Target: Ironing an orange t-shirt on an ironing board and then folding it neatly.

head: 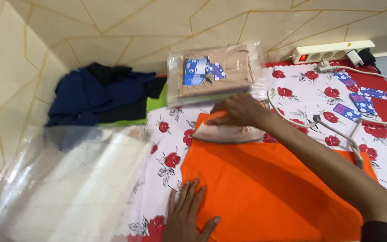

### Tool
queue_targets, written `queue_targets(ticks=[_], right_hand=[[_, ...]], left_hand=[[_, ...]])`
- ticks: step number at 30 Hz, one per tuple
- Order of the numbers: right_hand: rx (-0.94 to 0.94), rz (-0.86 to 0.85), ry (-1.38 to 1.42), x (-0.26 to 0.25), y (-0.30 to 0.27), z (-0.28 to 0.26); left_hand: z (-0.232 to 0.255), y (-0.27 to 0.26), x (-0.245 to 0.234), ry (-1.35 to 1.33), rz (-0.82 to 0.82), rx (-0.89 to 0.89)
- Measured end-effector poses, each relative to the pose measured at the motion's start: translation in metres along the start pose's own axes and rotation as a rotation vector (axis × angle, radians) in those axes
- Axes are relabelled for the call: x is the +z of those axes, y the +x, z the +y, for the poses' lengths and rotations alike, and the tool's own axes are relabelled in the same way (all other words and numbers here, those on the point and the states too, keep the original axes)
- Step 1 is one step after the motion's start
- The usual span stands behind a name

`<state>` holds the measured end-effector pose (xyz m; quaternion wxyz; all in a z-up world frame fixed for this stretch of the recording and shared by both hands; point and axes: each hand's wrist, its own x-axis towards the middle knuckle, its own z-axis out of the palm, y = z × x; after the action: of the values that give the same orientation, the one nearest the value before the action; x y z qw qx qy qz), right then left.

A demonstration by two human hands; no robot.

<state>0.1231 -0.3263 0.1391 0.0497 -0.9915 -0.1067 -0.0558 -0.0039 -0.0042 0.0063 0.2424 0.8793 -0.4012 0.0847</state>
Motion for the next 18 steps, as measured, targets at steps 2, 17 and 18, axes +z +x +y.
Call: queue_targets(ticks=[2, 17, 18], right_hand=[[0.030, 0.033, -0.019, 0.003, 0.002, 0.000], [0.056, -0.125, 0.106, -0.018, 0.005, -0.008], [0.125, -0.137, 0.104, -0.018, 0.005, -0.010]], left_hand=[[0.003, -0.001, -0.002, 0.008, 0.018, 0.005], [0.002, -0.002, -0.002, -0.013, -0.034, -0.018], [0.002, -0.002, -0.002, -0.010, -0.021, -0.010]])
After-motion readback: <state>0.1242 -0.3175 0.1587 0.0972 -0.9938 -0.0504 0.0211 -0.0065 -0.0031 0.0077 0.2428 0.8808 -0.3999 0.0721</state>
